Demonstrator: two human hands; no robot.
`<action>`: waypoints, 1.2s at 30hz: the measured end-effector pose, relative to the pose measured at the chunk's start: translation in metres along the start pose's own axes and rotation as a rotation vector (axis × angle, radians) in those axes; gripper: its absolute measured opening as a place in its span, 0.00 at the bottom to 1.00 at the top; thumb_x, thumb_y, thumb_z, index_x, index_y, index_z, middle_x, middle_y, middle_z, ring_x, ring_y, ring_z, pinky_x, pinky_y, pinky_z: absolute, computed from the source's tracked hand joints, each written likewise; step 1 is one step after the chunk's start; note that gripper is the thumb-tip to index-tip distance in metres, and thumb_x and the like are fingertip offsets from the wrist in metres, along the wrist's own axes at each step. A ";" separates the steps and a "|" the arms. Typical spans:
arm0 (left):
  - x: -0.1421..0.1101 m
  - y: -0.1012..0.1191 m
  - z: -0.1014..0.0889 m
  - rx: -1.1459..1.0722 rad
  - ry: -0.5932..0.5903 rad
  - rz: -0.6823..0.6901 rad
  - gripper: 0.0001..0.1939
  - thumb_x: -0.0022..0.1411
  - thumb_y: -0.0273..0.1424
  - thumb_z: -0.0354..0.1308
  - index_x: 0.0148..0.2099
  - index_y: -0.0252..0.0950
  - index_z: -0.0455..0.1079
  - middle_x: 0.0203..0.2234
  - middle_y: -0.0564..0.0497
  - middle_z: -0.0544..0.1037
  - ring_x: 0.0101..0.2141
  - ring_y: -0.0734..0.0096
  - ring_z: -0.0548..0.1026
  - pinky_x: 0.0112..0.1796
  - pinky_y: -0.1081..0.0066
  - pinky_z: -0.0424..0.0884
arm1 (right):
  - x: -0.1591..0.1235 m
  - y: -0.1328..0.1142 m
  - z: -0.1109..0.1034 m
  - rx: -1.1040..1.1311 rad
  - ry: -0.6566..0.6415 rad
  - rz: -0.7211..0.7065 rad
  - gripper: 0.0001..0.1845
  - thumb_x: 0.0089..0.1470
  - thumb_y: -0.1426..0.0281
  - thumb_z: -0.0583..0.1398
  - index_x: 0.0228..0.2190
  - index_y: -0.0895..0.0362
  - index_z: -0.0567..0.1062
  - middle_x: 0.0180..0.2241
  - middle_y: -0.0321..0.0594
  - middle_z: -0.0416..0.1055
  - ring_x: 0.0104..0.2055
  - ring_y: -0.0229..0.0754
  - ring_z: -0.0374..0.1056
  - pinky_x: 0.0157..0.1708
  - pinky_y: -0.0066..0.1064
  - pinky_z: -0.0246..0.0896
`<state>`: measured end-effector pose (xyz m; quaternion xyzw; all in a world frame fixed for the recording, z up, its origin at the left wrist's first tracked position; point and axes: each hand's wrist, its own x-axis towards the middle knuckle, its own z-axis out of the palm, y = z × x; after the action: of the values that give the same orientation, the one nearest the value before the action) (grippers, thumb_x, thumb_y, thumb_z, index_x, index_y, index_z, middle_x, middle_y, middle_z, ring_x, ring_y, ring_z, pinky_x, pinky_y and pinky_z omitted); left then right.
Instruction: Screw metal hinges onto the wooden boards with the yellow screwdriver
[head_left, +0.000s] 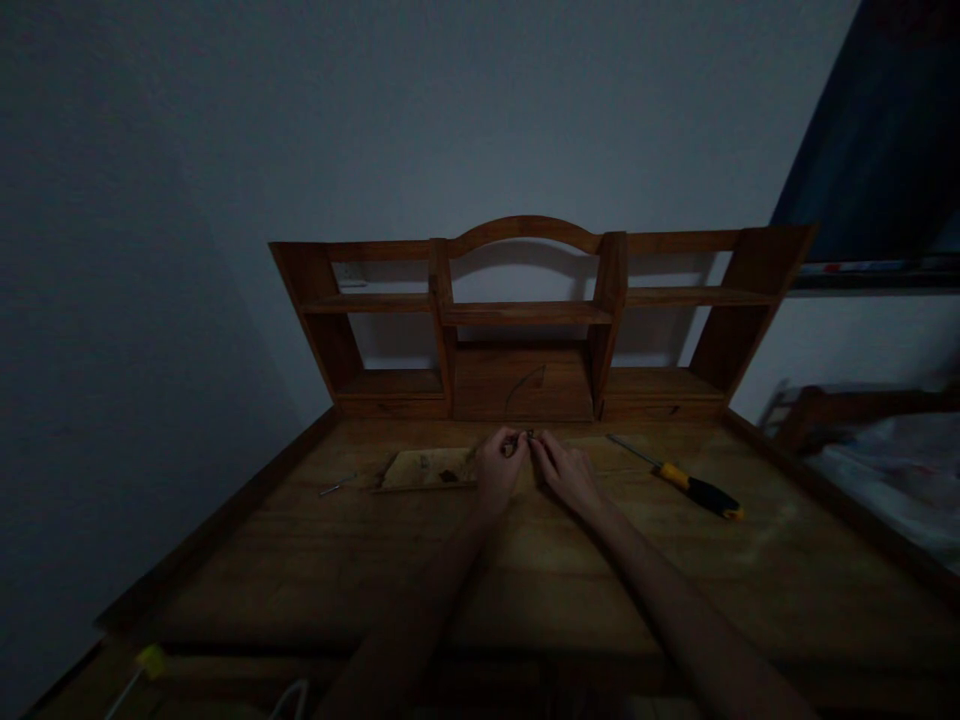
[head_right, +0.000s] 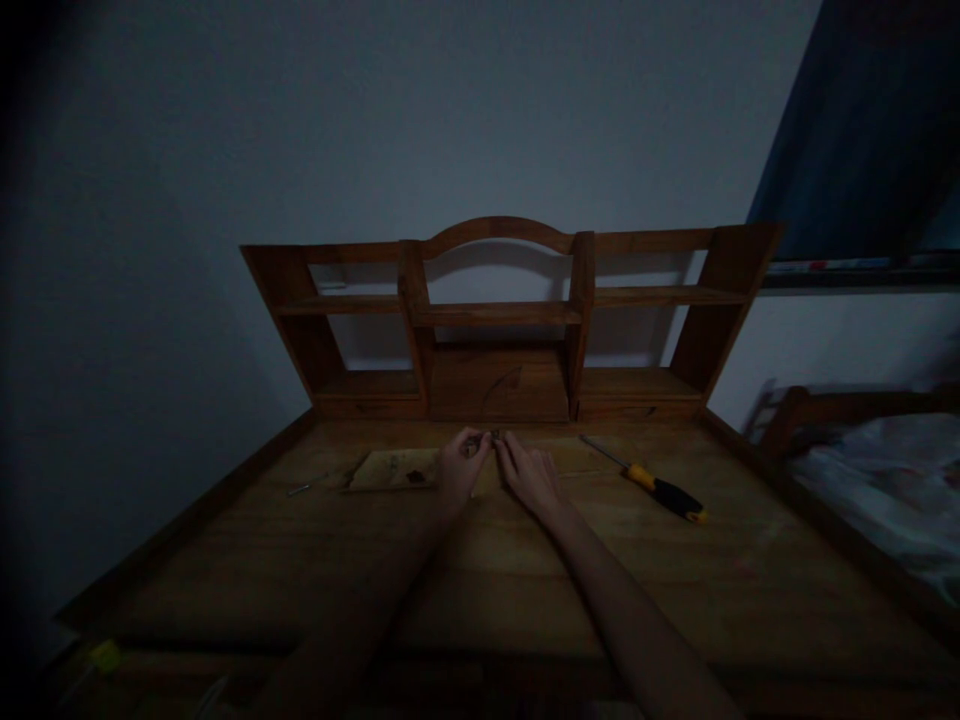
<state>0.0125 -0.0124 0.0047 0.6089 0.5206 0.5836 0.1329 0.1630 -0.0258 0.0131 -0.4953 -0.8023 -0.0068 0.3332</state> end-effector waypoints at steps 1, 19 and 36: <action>0.000 0.000 0.000 -0.003 -0.001 0.005 0.09 0.63 0.37 0.57 0.34 0.38 0.74 0.28 0.52 0.79 0.30 0.71 0.75 0.33 0.73 0.68 | 0.000 0.001 0.000 0.004 -0.001 -0.004 0.17 0.70 0.61 0.45 0.43 0.54 0.70 0.38 0.43 0.78 0.35 0.44 0.74 0.32 0.30 0.52; -0.002 0.001 -0.001 0.026 -0.030 0.137 0.08 0.65 0.35 0.57 0.34 0.39 0.73 0.30 0.52 0.78 0.33 0.71 0.75 0.37 0.73 0.69 | 0.000 0.003 0.000 0.018 -0.006 -0.011 0.16 0.69 0.62 0.46 0.42 0.54 0.71 0.36 0.42 0.79 0.34 0.44 0.74 0.33 0.31 0.54; -0.001 0.003 -0.004 0.023 -0.021 0.128 0.08 0.64 0.35 0.57 0.34 0.39 0.73 0.30 0.52 0.78 0.34 0.70 0.76 0.38 0.73 0.69 | -0.001 0.002 0.001 0.022 0.001 -0.013 0.16 0.70 0.61 0.45 0.43 0.53 0.70 0.36 0.42 0.78 0.34 0.44 0.74 0.31 0.31 0.53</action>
<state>0.0113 -0.0163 0.0076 0.6486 0.4858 0.5785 0.0936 0.1650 -0.0250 0.0115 -0.4863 -0.8054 -0.0005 0.3389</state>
